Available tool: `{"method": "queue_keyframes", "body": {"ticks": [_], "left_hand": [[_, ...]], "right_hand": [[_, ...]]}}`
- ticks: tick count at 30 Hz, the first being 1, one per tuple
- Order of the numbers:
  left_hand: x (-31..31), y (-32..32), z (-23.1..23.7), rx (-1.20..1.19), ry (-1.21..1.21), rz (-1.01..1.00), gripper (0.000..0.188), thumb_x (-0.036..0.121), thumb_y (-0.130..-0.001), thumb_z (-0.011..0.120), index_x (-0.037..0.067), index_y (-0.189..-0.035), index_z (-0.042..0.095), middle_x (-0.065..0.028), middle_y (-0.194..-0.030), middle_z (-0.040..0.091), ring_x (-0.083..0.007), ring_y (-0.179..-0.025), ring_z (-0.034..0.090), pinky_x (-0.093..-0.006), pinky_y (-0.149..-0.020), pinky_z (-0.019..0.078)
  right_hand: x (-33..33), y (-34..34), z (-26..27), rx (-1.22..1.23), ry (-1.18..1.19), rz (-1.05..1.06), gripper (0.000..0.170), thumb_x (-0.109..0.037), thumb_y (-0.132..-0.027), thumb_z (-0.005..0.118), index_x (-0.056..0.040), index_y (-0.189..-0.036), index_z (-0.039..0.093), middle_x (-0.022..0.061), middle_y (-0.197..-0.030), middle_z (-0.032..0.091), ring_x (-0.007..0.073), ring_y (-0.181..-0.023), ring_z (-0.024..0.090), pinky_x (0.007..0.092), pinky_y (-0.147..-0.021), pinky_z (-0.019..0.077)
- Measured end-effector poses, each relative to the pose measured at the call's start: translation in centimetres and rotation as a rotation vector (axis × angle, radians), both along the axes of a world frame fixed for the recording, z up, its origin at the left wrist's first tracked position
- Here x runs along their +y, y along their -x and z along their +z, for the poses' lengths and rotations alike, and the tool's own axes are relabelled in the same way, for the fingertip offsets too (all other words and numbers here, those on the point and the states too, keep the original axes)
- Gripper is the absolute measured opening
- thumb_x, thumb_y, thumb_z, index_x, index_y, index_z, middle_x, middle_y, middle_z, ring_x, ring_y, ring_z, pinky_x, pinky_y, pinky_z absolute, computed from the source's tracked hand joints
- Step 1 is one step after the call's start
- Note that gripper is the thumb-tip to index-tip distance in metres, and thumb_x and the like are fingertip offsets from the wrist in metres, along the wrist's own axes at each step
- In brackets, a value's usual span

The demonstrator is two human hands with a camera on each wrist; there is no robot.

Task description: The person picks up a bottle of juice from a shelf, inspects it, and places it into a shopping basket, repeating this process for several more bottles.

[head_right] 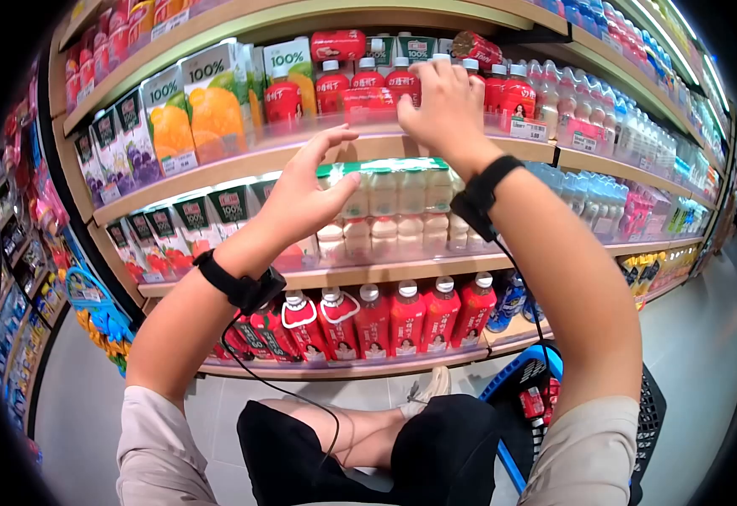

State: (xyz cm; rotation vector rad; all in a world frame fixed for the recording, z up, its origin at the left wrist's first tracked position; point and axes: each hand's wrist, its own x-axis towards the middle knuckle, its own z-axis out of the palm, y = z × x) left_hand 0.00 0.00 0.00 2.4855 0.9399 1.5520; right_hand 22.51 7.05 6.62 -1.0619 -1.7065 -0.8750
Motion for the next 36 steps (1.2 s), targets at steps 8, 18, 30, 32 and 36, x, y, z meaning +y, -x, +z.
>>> {"method": "queue_keyframes", "body": {"ticks": [8,18,30,32,36], "left_hand": [[6.6,-5.9,6.4,0.332,-0.198,0.44,0.067,0.046,-0.087,0.06,0.004,-0.139,0.051,-0.0241,-0.141,0.051,-0.0385,-0.135,0.045,-0.0447,-0.112,0.0356],[8.7,-5.0,12.5,0.53,0.27,0.311,0.069,0.022,-0.082,0.076,-0.006,-0.139,0.049,-0.0239,-0.124,0.063,-0.0316,-0.112,0.062,-0.035,-0.099,0.0479],[10.1,-5.4,15.0,0.572,0.133,0.659,0.069,0.038,-0.071,0.08,-0.003,-0.123,0.062,-0.022,-0.112,0.07,-0.0294,-0.103,0.069,-0.037,-0.085,0.0543],[9.4,-4.7,14.7,0.53,0.265,0.609,0.068,0.038,-0.071,0.08,-0.003,-0.122,0.063,-0.0218,-0.111,0.069,-0.0277,-0.101,0.069,-0.0369,-0.084,0.0549],[12.1,-1.4,12.1,0.297,0.554,0.487,0.073,0.036,-0.081,0.076,0.001,-0.14,0.051,-0.0184,-0.122,0.065,-0.0228,-0.104,0.066,-0.0343,-0.087,0.0529]], "right_hand": [[5.4,-3.4,5.1,0.139,0.469,-0.15,0.084,-0.041,-0.079,0.068,-0.0047,-0.149,0.038,0.0236,-0.134,0.059,0.0396,-0.127,0.054,0.0494,-0.105,0.0428],[4.8,-4.0,3.5,0.183,0.398,-0.125,0.066,-0.035,-0.085,0.057,0.0015,-0.139,0.044,0.0216,-0.136,0.057,0.0368,-0.128,0.053,0.046,-0.104,0.0444],[5.5,-6.6,0.4,0.117,0.256,0.06,0.059,-0.038,-0.095,0.047,0.0004,-0.14,0.041,0.0183,-0.136,0.048,0.0357,-0.126,0.049,0.0513,-0.1,0.0452],[5.7,-6.6,0.3,0.109,0.228,0.046,0.059,-0.038,-0.095,0.047,0.0001,-0.139,0.041,0.0184,-0.136,0.048,0.0356,-0.126,0.049,0.0512,-0.1,0.0456],[4.9,-5.5,-0.2,0.164,0.161,0.085,0.057,-0.039,-0.095,0.049,-0.0008,-0.138,0.042,0.0177,-0.135,0.049,0.0363,-0.125,0.049,0.0547,-0.103,0.0392]]}}
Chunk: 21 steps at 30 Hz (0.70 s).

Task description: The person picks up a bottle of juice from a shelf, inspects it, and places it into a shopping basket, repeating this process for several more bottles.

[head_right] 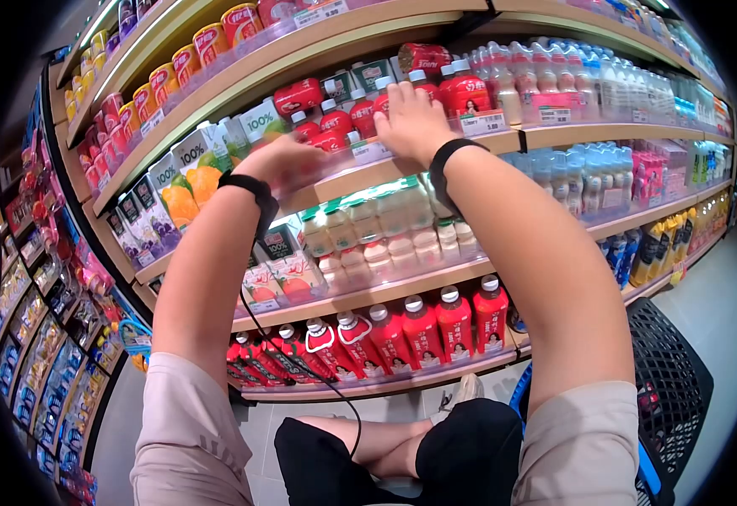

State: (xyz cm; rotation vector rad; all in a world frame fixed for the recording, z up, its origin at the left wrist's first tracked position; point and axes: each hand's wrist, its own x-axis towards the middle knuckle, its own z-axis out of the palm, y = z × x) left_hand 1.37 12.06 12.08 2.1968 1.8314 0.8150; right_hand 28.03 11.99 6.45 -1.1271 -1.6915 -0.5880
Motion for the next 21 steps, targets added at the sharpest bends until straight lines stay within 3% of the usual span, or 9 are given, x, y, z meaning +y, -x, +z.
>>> {"method": "queue_keyframes", "body": {"ticks": [1,2,3,5,10,17,19,20,21], "left_hand": [[0.1,-0.1,-0.7,-0.249,0.088,-0.05,0.075,0.034,-0.083,0.074,0.002,-0.145,0.045,-0.019,-0.129,0.061,-0.0224,-0.107,0.065,-0.0337,-0.09,0.0519],[-5.4,-2.5,-1.4,-0.677,0.174,-0.152,0.08,0.027,-0.086,0.072,0.007,-0.153,0.032,-0.0186,-0.14,0.053,-0.0227,-0.115,0.061,-0.0322,-0.095,0.0492],[-5.4,-2.6,-0.4,-0.957,0.41,-0.179,0.084,0.016,-0.086,0.071,0.012,-0.156,0.025,-0.0162,-0.141,0.051,-0.0233,-0.12,0.058,-0.0317,-0.098,0.0478],[-3.9,-2.8,0.9,-0.081,0.143,0.163,0.079,0.018,-0.078,0.082,0.011,-0.146,0.041,-0.0086,-0.123,0.063,-0.0189,-0.105,0.065,-0.0313,-0.081,0.0539],[-3.6,-2.9,0.8,0.0,0.054,0.193,0.075,0.024,-0.075,0.084,0.011,-0.139,0.048,-0.0078,-0.122,0.063,-0.0195,-0.106,0.063,-0.0334,-0.084,0.053],[-3.4,-2.1,-0.8,-0.52,0.121,-0.099,0.075,0.023,-0.073,0.086,0.004,-0.133,0.046,-0.0095,-0.118,0.061,-0.0205,-0.106,0.061,-0.0348,-0.088,0.0519],[-4.1,-2.6,-1.0,-0.433,-0.059,-0.116,0.075,0.022,-0.072,0.087,0.002,-0.131,0.045,-0.01,-0.117,0.061,-0.0208,-0.106,0.06,-0.0352,-0.089,0.0516],[-4.6,-2.6,-1.1,-0.242,-0.24,-0.072,0.075,0.032,-0.071,0.087,-0.001,-0.127,0.049,-0.0132,-0.114,0.063,-0.0233,-0.102,0.063,-0.0359,-0.09,0.052],[-4.7,-2.5,-1.1,-0.24,-0.244,-0.077,0.075,0.032,-0.071,0.087,-0.001,-0.127,0.049,-0.0132,-0.114,0.063,-0.0233,-0.102,0.063,-0.0359,-0.09,0.052]], "right_hand": [[-0.3,0.1,-0.2,0.029,-0.071,0.005,0.056,-0.038,-0.094,0.049,-0.0012,-0.136,0.043,0.0174,-0.134,0.049,0.0365,-0.125,0.049,0.0557,-0.105,0.0362],[-0.9,0.4,-0.3,0.03,-0.152,-0.02,0.052,-0.037,-0.093,0.051,-0.0025,-0.132,0.045,0.0165,-0.132,0.051,0.0356,-0.124,0.049,0.0569,-0.106,0.0316],[-1.6,0.4,-0.4,0.007,-0.235,0.031,0.047,-0.036,-0.092,0.052,-0.0039,-0.127,0.048,0.0156,-0.129,0.052,0.0332,-0.122,0.05,0.0538,-0.105,0.0325],[-4.5,0.7,-0.3,-0.069,-0.32,0.08,0.046,-0.034,-0.092,0.053,-0.0041,-0.126,0.05,0.0143,-0.127,0.054,0.0306,-0.12,0.051,0.0507,-0.105,0.032],[-9.2,1.4,-1.3,-0.227,-0.384,0.178,0.045,-0.031,-0.092,0.055,-0.0047,-0.128,0.05,0.0129,-0.126,0.055,0.0276,-0.119,0.052,0.0466,-0.105,0.0299],[-10.4,0.1,-2.1,-0.239,-0.318,0.278,0.045,-0.026,-0.092,0.057,-0.0067,-0.131,0.046,0.0133,-0.125,0.056,0.0282,-0.118,0.051,0.0442,-0.104,0.0288],[-10.5,-0.6,-2.5,-0.186,-0.29,0.315,0.047,-0.025,-0.092,0.058,-0.0071,-0.133,0.044,0.0139,-0.125,0.056,0.0289,-0.118,0.051,0.0443,-0.104,0.0285],[-10.4,-1.1,-2.9,-0.164,-0.313,0.312,0.05,-0.024,-0.092,0.058,-0.0071,-0.135,0.041,0.0147,-0.126,0.055,0.0295,-0.119,0.051,0.0449,-0.104,0.0279],[-10.4,-1.7,-3.2,-0.144,-0.336,0.303,0.053,-0.024,-0.092,0.059,-0.007,-0.137,0.038,0.0155,-0.126,0.055,0.0301,-0.119,0.05,0.0456,-0.104,0.0272]]}}
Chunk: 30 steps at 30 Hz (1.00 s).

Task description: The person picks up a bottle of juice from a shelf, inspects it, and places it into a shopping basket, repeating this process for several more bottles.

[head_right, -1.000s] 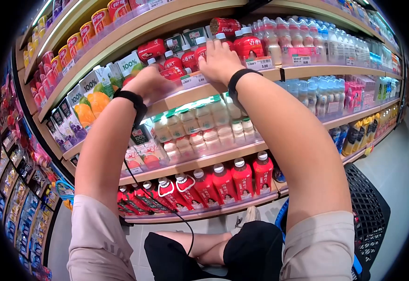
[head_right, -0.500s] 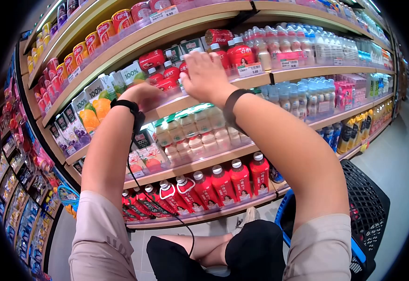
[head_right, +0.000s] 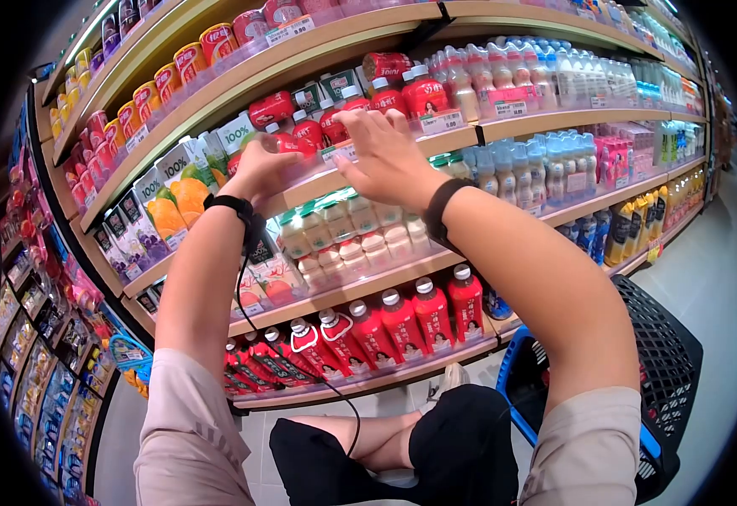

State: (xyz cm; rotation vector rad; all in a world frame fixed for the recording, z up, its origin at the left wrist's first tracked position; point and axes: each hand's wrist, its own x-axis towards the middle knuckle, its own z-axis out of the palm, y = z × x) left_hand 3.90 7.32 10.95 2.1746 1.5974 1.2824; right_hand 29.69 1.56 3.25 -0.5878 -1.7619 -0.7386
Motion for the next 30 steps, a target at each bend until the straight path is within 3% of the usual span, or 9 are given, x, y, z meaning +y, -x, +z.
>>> {"method": "queue_keyframes", "body": {"ticks": [6,8,9,14,19,21,24,26,30], "left_hand": [[-3.3,0.7,-2.3,0.148,-0.923,0.178,0.073,0.038,-0.07,0.088,0.001,-0.122,0.052,-0.0163,-0.116,0.06,-0.0339,-0.102,0.064,-0.04,-0.091,0.0514],[-5.7,1.6,-4.9,-0.02,-0.925,-0.044,0.07,0.027,-0.07,0.091,0.006,-0.122,0.049,-0.014,-0.112,0.054,-0.0301,-0.103,0.06,-0.0394,-0.086,0.0517],[-7.0,1.5,-6.9,-0.228,-0.883,-0.386,0.075,0.02,-0.068,0.093,0.007,-0.125,0.046,-0.011,-0.113,0.053,-0.0255,-0.107,0.059,-0.0383,-0.086,0.0517],[-21.3,3.2,-21.1,-0.021,-0.865,-0.276,0.091,0.021,-0.063,0.096,0.008,-0.128,0.033,-0.0118,-0.116,0.047,-0.0232,-0.102,0.057,-0.0404,-0.093,0.0458],[-22.9,5.8,-36.9,-0.71,-0.221,-0.377,0.084,0.037,-0.073,0.088,0.007,-0.127,0.031,-0.0114,-0.118,0.043,-0.0187,-0.104,0.053,-0.0369,-0.091,0.0466],[-23.4,5.0,-37.8,-1.151,0.211,-0.382,0.076,0.029,-0.08,0.083,0.005,-0.129,0.03,-0.0095,-0.118,0.047,-0.0164,-0.109,0.054,-0.0317,-0.089,0.0494],[-20.9,6.5,-40.7,-0.907,0.27,-0.341,0.064,0.025,-0.085,0.079,0.004,-0.129,0.039,-0.009,-0.117,0.053,-0.0142,-0.1,0.059,-0.0293,-0.086,0.0515],[-20.5,7.2,-40.6,-1.156,0.7,-0.514,0.061,0.019,-0.087,0.076,0.001,-0.134,0.041,-0.0088,-0.118,0.059,-0.0139,-0.105,0.059,-0.0291,-0.089,0.0512],[-19.4,8.3,-45.4,-0.909,0.831,-0.713,0.078,0.02,-0.081,0.081,0.001,-0.144,0.038,-0.0087,-0.126,0.059,-0.0152,-0.115,0.057,-0.0317,-0.097,0.0477]], "right_hand": [[-0.9,-1.4,-1.3,0.039,-0.063,0.038,0.057,-0.024,-0.088,0.062,-0.0079,-0.137,0.037,0.0152,-0.123,0.055,0.0296,-0.116,0.052,0.0464,-0.1,0.0301],[-2.2,-0.9,-1.8,-0.08,-0.213,0.227,0.06,-0.026,-0.086,0.064,-0.0083,-0.138,0.038,0.0157,-0.121,0.056,0.0319,-0.11,0.055,0.0466,-0.096,0.0385],[-2.7,-0.5,-2.6,-0.17,-0.188,0.326,0.061,-0.027,-0.085,0.065,-0.0082,-0.137,0.04,0.0155,-0.12,0.056,0.0328,-0.107,0.056,0.046,-0.091,0.0423],[-9.3,3.2,-9.5,-0.449,-0.019,0.565,0.055,-0.037,-0.081,0.072,-0.0074,-0.125,0.057,0.0148,-0.107,0.06,0.029,-0.087,0.062,0.0406,-0.072,0.0505],[-11.6,8.6,-21.3,-0.225,0.073,0.78,0.038,-0.023,-0.079,0.076,-0.0193,-0.115,0.062,0.0137,-0.107,0.063,0.0295,-0.075,0.063,0.0374,-0.06,0.0542],[-10.3,10.8,-25.4,-0.096,0.202,0.699,0.04,-0.021,-0.076,0.078,-0.0102,-0.11,0.061,0.0156,-0.115,0.064,0.0301,-0.079,0.066,0.0384,-0.063,0.0555],[-8.1,13.1,-30.7,0.102,0.237,0.511,0.064,-0.015,-0.074,0.079,-0.0079,-0.129,0.047,0.0166,-0.113,0.067,0.0304,-0.081,0.067,0.0367,-0.065,0.0542],[-7.8,13.8,-33.0,0.124,0.237,0.492,0.059,-0.013,-0.075,0.075,-0.0081,-0.127,0.048,0.0168,-0.115,0.065,0.0289,-0.081,0.064,0.0362,-0.065,0.0523],[-7.7,14.1,-36.9,0.05,0.422,0.551,0.058,-0.014,-0.07,0.07,-0.0082,-0.124,0.05,0.016,-0.117,0.061,0.0324,-0.089,0.06,0.0428,-0.075,0.0502]]}}
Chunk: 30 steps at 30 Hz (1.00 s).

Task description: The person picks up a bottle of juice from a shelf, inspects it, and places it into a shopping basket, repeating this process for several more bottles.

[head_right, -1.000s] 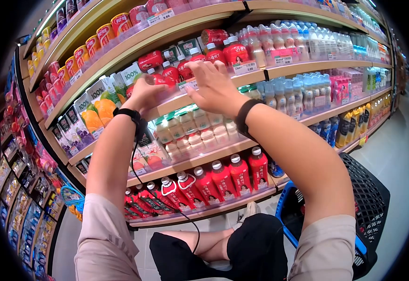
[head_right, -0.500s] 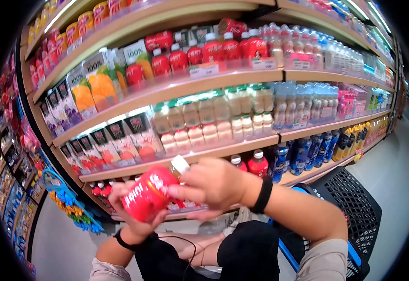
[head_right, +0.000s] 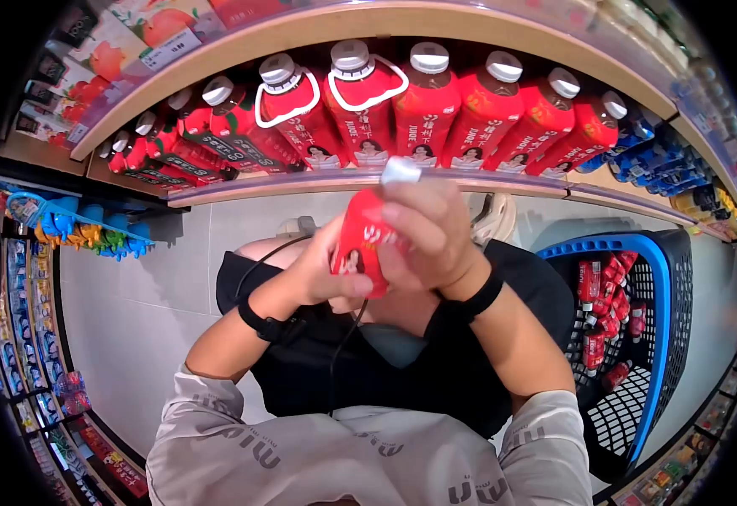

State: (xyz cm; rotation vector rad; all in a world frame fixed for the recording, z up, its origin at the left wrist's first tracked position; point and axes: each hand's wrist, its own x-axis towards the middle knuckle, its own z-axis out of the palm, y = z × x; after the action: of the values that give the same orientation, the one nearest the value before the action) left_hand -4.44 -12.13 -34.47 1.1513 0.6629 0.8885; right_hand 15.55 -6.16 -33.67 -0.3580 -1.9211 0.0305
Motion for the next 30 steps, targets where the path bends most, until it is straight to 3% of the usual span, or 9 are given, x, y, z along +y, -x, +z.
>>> {"method": "queue_keyframes", "body": {"ticks": [3,5,6,12,15,18,20,23,30], "left_hand": [[0.0,0.7,-2.6,-0.021,0.105,-0.052,0.082,0.036,-0.083,0.077,0.0,-0.145,0.038,-0.0114,-0.127,0.059,-0.0182,-0.117,0.057,-0.0322,-0.099,0.0466],[-0.2,1.1,-3.1,-0.193,0.296,-0.006,0.082,0.051,-0.087,0.064,-0.001,-0.145,0.039,-0.0144,-0.128,0.058,-0.0207,-0.118,0.058,-0.033,-0.101,0.0448],[0.1,1.2,-3.6,-0.207,0.124,0.006,0.077,0.055,-0.093,0.051,-0.001,-0.143,0.042,-0.0156,-0.13,0.058,-0.0233,-0.119,0.058,-0.0351,-0.104,0.0443],[0.2,-0.6,-2.6,-0.419,0.726,0.349,0.06,0.051,-0.1,0.039,0.003,-0.134,0.052,-0.0176,-0.128,0.062,-0.0304,-0.118,0.061,-0.0424,-0.104,0.0465],[1.1,-0.1,-4.8,-0.845,0.876,0.225,0.062,0.056,-0.098,0.043,0.004,-0.131,0.054,-0.0172,-0.12,0.065,-0.0322,-0.109,0.065,-0.0464,-0.099,0.0502],[1.8,-0.7,-4.1,-0.524,0.703,0.539,0.059,0.055,-0.099,0.043,0.006,-0.129,0.055,-0.0137,-0.118,0.066,-0.0269,-0.107,0.066,-0.0445,-0.097,0.0524],[1.7,-0.2,-4.8,-0.534,0.677,0.56,0.059,0.055,-0.1,0.042,0.006,-0.129,0.055,-0.0129,-0.118,0.066,-0.0257,-0.107,0.066,-0.0439,-0.097,0.0526],[1.3,0.0,-4.5,-0.55,0.625,0.565,0.059,0.056,-0.1,0.04,0.006,-0.129,0.054,-0.0122,-0.118,0.066,-0.0249,-0.109,0.066,-0.0433,-0.098,0.0525],[1.1,-0.1,-4.7,-0.517,0.602,0.569,0.058,0.051,-0.103,0.035,0.004,-0.134,0.049,-0.0144,-0.127,0.061,-0.0273,-0.118,0.061,-0.0455,-0.101,0.0505]], "right_hand": [[-1.3,1.3,-2.9,-0.045,0.149,0.058,0.056,-0.018,-0.071,0.068,-0.0074,-0.124,0.053,0.0164,-0.118,0.063,0.036,-0.091,0.058,0.0434,-0.081,0.0496],[-1.9,2.0,-3.3,-0.077,0.231,0.135,0.06,-0.022,-0.073,0.07,-0.007,-0.128,0.052,0.0181,-0.127,0.058,0.0387,-0.098,0.057,0.0455,-0.087,0.0495],[-1.7,2.4,-3.2,-0.061,0.247,0.198,0.061,-0.024,-0.075,0.071,-0.0069,-0.13,0.051,0.019,-0.13,0.055,0.04,-0.102,0.057,0.0468,-0.089,0.0494],[-0.9,3.1,-3.8,-0.01,0.624,0.195,0.072,-0.031,-0.088,0.066,-0.0008,-0.145,0.035,0.0292,-0.147,0.038,0.0474,-0.131,0.044,0.0515,-0.109,0.0379],[-1.1,2.6,-4.9,-0.171,1.059,0.305,0.086,-0.038,-0.089,0.067,0.0023,-0.152,0.024,0.0316,-0.152,0.031,0.0472,-0.135,0.042,0.0466,-0.111,0.0366],[-0.9,2.2,-4.0,-0.347,0.978,0.294,0.096,-0.041,-0.084,0.073,0.0005,-0.153,0.021,0.0296,-0.154,0.029,0.0446,-0.139,0.04,0.0448,-0.112,0.037],[-1.3,2.5,-3.8,-0.409,0.851,0.261,0.101,-0.041,-0.081,0.076,-0.0014,-0.155,0.019,0.0278,-0.156,0.028,0.042,-0.142,0.037,0.0434,-0.113,0.0356],[-1.7,3.2,-3.9,-0.383,0.736,0.194,0.103,-0.032,-0.068,0.085,-0.0054,-0.151,0.029,0.0253,-0.153,0.033,0.0483,-0.125,0.051,0.0479,-0.096,0.0506],[-1.6,2.8,-4.3,-0.333,0.755,0.187,0.098,-0.022,-0.068,0.083,-0.0063,-0.15,0.032,0.0239,-0.149,0.04,0.0425,-0.121,0.056,0.0453,-0.092,0.053]]}}
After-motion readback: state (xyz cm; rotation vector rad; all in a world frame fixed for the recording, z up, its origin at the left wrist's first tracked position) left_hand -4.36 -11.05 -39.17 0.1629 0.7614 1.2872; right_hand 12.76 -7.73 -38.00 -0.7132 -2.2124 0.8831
